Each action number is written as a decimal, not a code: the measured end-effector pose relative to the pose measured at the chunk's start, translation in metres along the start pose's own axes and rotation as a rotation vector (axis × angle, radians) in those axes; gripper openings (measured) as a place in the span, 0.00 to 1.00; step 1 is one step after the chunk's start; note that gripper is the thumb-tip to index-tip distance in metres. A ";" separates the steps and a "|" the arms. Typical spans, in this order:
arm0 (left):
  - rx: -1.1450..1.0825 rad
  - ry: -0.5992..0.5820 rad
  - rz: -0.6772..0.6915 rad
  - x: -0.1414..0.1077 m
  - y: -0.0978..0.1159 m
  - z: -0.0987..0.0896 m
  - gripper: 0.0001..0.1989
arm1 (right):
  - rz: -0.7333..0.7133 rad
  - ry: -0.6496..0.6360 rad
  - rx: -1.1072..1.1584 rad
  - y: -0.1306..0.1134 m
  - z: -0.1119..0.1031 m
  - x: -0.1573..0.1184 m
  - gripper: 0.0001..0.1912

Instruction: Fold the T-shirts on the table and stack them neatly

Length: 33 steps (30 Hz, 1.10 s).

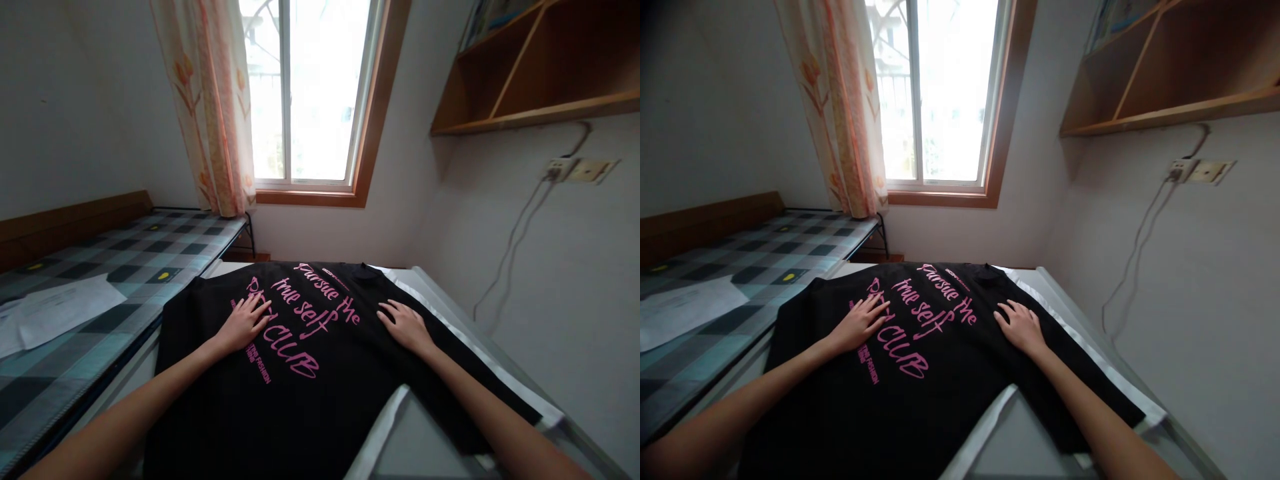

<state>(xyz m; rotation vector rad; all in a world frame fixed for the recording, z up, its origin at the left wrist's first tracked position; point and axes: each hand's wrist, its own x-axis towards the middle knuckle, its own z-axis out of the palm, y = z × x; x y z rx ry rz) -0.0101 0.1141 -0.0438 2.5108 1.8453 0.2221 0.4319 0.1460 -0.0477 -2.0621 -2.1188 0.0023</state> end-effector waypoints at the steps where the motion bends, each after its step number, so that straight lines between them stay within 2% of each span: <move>1: 0.013 0.004 -0.042 -0.007 0.004 0.000 0.31 | 0.001 0.022 -0.001 0.003 -0.003 0.008 0.28; 6: 0.057 0.010 -0.254 -0.039 0.020 0.000 0.36 | 0.035 0.056 -0.087 0.019 -0.006 0.054 0.32; 11: 0.042 -0.059 -0.320 -0.042 0.023 0.000 0.37 | 0.087 -0.047 -0.095 0.022 0.010 0.082 0.33; 14: 0.051 -0.044 -0.313 -0.031 0.020 0.001 0.37 | 0.118 -0.037 -0.082 0.023 0.016 0.091 0.32; 20: 0.031 -0.034 -0.250 0.006 0.002 0.004 0.38 | 0.266 0.043 -0.011 0.029 0.015 0.104 0.38; 23: 0.018 -0.033 -0.199 0.026 -0.009 0.005 0.38 | 0.297 0.091 -0.005 0.032 0.012 0.106 0.33; 29: -0.001 -0.058 -0.135 0.058 -0.023 0.004 0.37 | 0.287 0.157 -0.044 0.031 0.008 0.100 0.27; 33: 0.005 -0.055 -0.100 0.062 -0.027 0.004 0.37 | 0.246 0.137 -0.035 0.035 0.002 0.082 0.26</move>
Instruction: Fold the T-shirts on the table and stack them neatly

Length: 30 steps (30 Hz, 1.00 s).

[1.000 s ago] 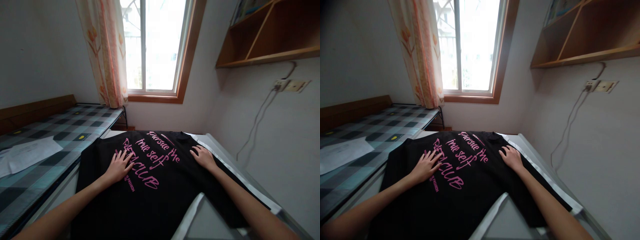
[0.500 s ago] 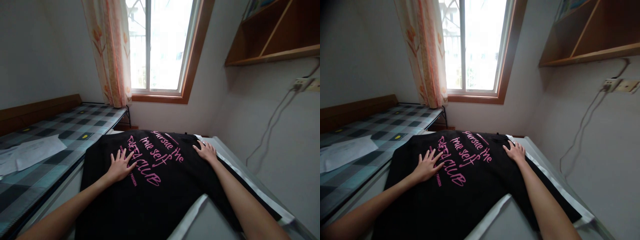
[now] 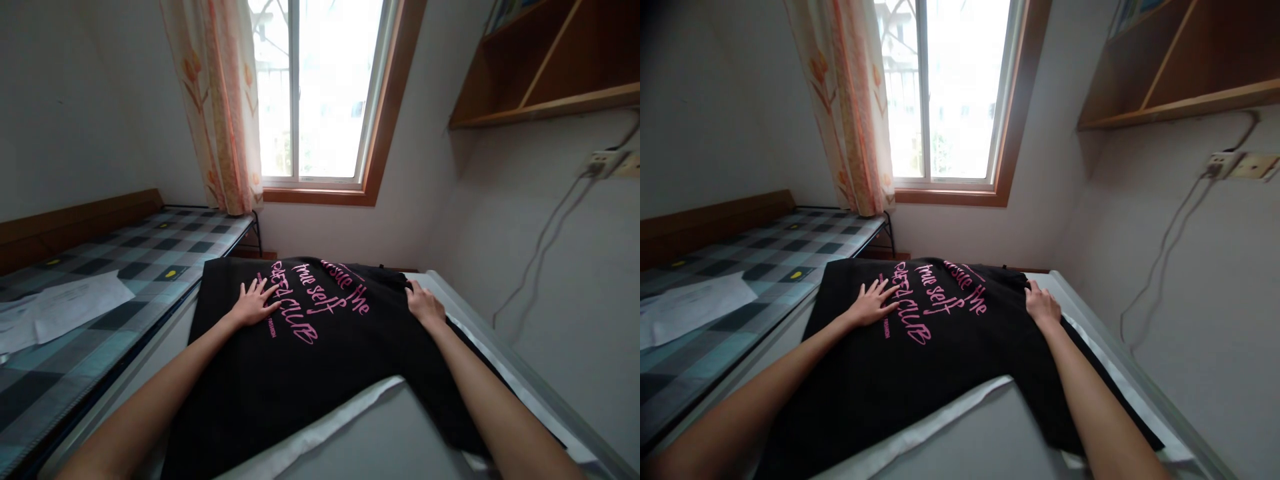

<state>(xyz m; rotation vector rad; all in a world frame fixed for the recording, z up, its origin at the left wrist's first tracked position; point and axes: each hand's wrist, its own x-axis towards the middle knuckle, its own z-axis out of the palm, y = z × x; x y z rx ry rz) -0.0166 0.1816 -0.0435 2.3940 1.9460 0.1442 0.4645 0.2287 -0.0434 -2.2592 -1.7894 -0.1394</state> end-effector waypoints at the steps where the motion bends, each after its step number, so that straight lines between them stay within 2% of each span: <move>1: 0.004 0.004 0.013 -0.001 -0.001 0.000 0.37 | -0.008 -0.016 -0.005 0.003 -0.003 -0.006 0.26; 10: 0.020 -0.027 0.140 -0.024 -0.001 -0.001 0.36 | -0.015 -0.058 -0.121 0.024 -0.034 -0.084 0.25; 16: 0.029 -0.034 0.213 -0.043 -0.006 -0.002 0.35 | -0.014 -0.079 -0.172 0.037 -0.044 -0.136 0.25; 21: 0.030 -0.022 0.249 -0.050 -0.007 -0.003 0.33 | -0.024 -0.099 -0.173 0.046 -0.048 -0.157 0.24; 23: 0.035 -0.008 0.195 -0.055 -0.003 -0.004 0.34 | -0.022 -0.143 -0.194 0.047 -0.052 -0.156 0.23; 25: 0.063 0.036 0.030 -0.061 0.004 -0.005 0.36 | -0.035 -0.121 -0.275 0.044 -0.057 -0.150 0.22; 28: 0.104 0.087 -0.227 -0.074 0.013 -0.004 0.40 | -0.144 0.075 -0.370 0.032 -0.060 -0.137 0.22; 30: 0.081 0.064 -0.265 -0.081 0.015 -0.002 0.40 | -0.296 0.138 -0.306 0.020 -0.054 -0.126 0.24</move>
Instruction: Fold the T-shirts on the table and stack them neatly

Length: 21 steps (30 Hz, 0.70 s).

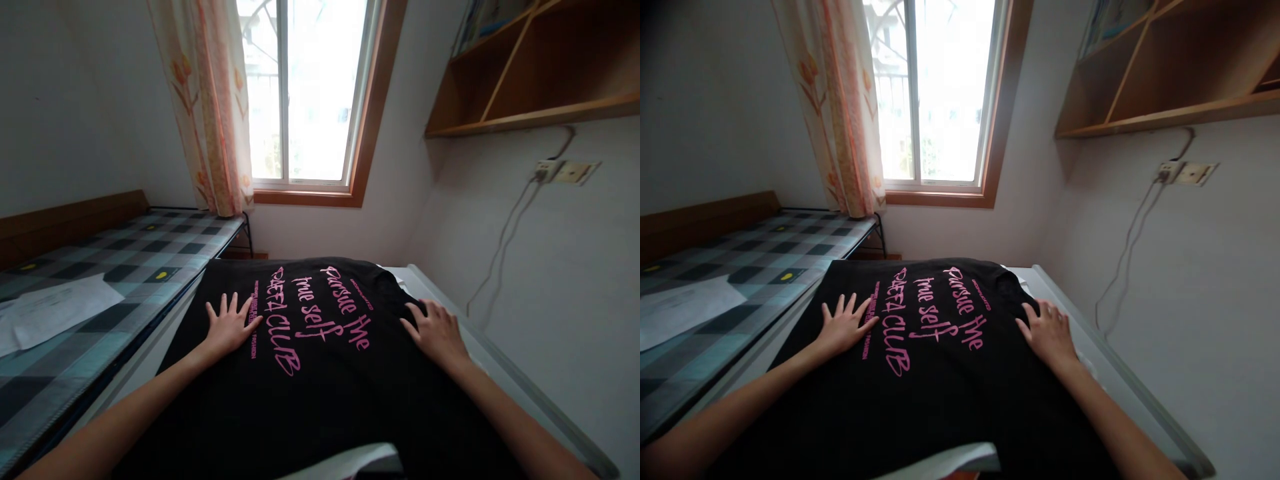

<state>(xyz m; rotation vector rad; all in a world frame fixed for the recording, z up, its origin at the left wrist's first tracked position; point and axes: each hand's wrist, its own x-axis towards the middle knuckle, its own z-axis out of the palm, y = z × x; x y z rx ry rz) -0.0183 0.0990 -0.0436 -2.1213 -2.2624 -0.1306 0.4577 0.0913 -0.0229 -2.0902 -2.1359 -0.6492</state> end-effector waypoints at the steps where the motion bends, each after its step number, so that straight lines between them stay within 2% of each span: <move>1: -0.023 -0.020 0.004 -0.003 -0.001 0.001 0.39 | -0.084 0.004 0.060 -0.007 0.004 0.007 0.26; 4: -0.085 -0.064 0.022 -0.004 -0.005 0.005 0.38 | -0.280 -0.092 0.215 -0.027 0.018 0.027 0.30; 6: -0.095 -0.059 0.034 0.001 -0.009 0.007 0.36 | -0.308 -0.176 0.273 -0.038 0.028 0.039 0.31; 10: -0.097 -0.038 0.056 0.026 -0.020 0.007 0.34 | -0.249 -0.302 0.318 -0.052 0.037 0.058 0.34; 15: -0.099 -0.028 0.112 0.074 -0.032 0.004 0.32 | -0.147 -0.331 0.328 -0.069 0.035 0.075 0.35; 18: -0.045 0.000 0.114 0.096 -0.029 0.001 0.31 | -0.090 -0.329 0.339 -0.077 0.037 0.086 0.34; 21: 0.054 0.094 0.086 0.105 -0.016 0.002 0.30 | -0.051 -0.328 0.348 -0.079 0.041 0.095 0.34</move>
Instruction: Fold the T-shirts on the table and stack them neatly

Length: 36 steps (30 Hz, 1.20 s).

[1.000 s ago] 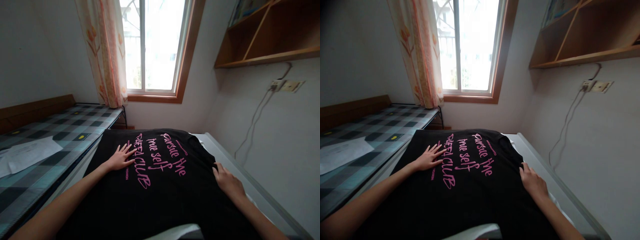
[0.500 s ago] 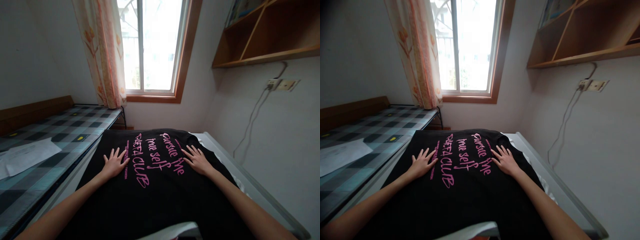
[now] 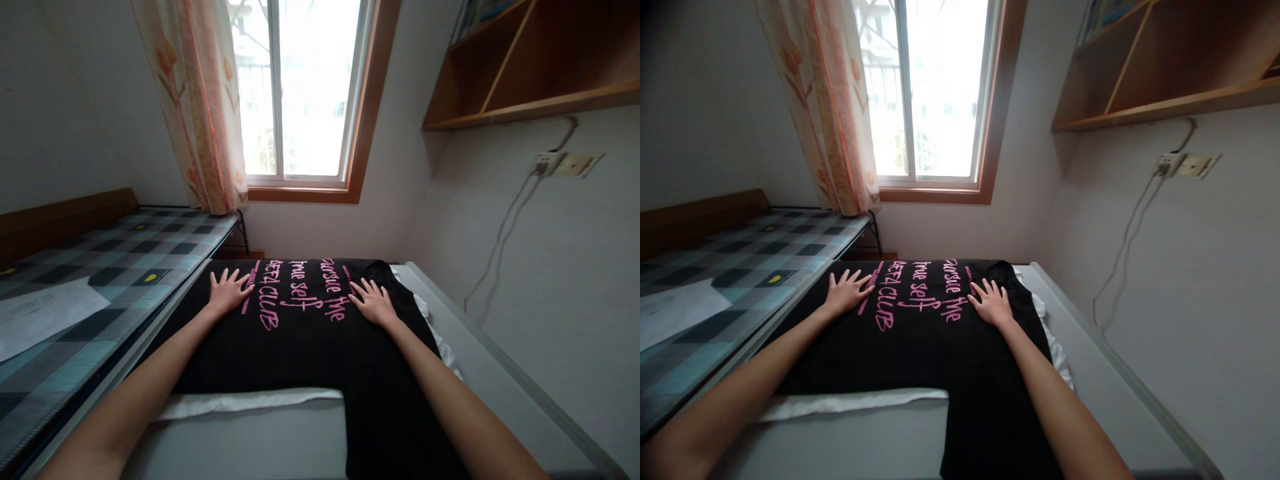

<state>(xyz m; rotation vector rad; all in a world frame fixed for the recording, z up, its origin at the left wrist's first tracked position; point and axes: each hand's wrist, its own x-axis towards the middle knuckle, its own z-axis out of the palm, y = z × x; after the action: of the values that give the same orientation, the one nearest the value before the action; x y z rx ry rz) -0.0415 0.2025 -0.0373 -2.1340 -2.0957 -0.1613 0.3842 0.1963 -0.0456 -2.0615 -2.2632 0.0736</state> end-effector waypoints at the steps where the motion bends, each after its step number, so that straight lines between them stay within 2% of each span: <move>1: 0.015 0.031 0.006 0.001 0.004 0.001 0.28 | 0.008 0.004 0.003 0.000 0.000 0.002 0.34; 3: -0.016 0.062 0.063 0.001 0.012 0.005 0.25 | 0.016 0.012 0.007 0.001 0.001 0.004 0.34; 5: -0.101 0.046 0.124 -0.002 0.016 0.007 0.25 | 0.015 0.017 0.007 0.001 0.001 0.004 0.34; 8: -0.134 0.035 0.089 -0.013 0.021 0.006 0.27 | 0.013 0.023 0.005 0.001 0.001 0.001 0.34; 10: -0.069 0.122 0.043 -0.024 0.027 0.003 0.27 | 0.016 0.025 0.006 0.000 0.001 0.000 0.34; 13: -0.033 0.227 0.113 -0.041 0.041 0.000 0.25 | 0.008 0.028 0.013 0.001 0.001 0.000 0.33; 15: -0.089 0.156 0.170 -0.048 0.049 0.000 0.26 | -0.007 0.035 0.018 0.003 0.001 -0.001 0.33; 18: -0.189 -0.004 0.161 -0.050 0.052 0.000 0.29 | -0.040 0.045 0.021 0.007 0.003 -0.003 0.33; 20: -0.215 -0.045 0.157 -0.049 0.051 0.000 0.29 | -0.058 0.040 0.023 0.010 0.004 -0.005 0.32; 30: -0.215 -0.050 0.158 -0.048 0.049 -0.002 0.27 | -0.082 0.032 0.051 0.014 0.004 -0.007 0.31; 36: -0.225 -0.036 0.165 -0.048 0.047 -0.001 0.27 | -0.105 0.118 0.096 0.016 0.006 -0.009 0.29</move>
<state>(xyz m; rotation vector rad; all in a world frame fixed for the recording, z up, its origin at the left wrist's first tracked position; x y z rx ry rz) 0.0050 0.1546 -0.0458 -2.4431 -1.9913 -0.3575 0.4005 0.1889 -0.0534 -1.8468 -2.2461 0.0513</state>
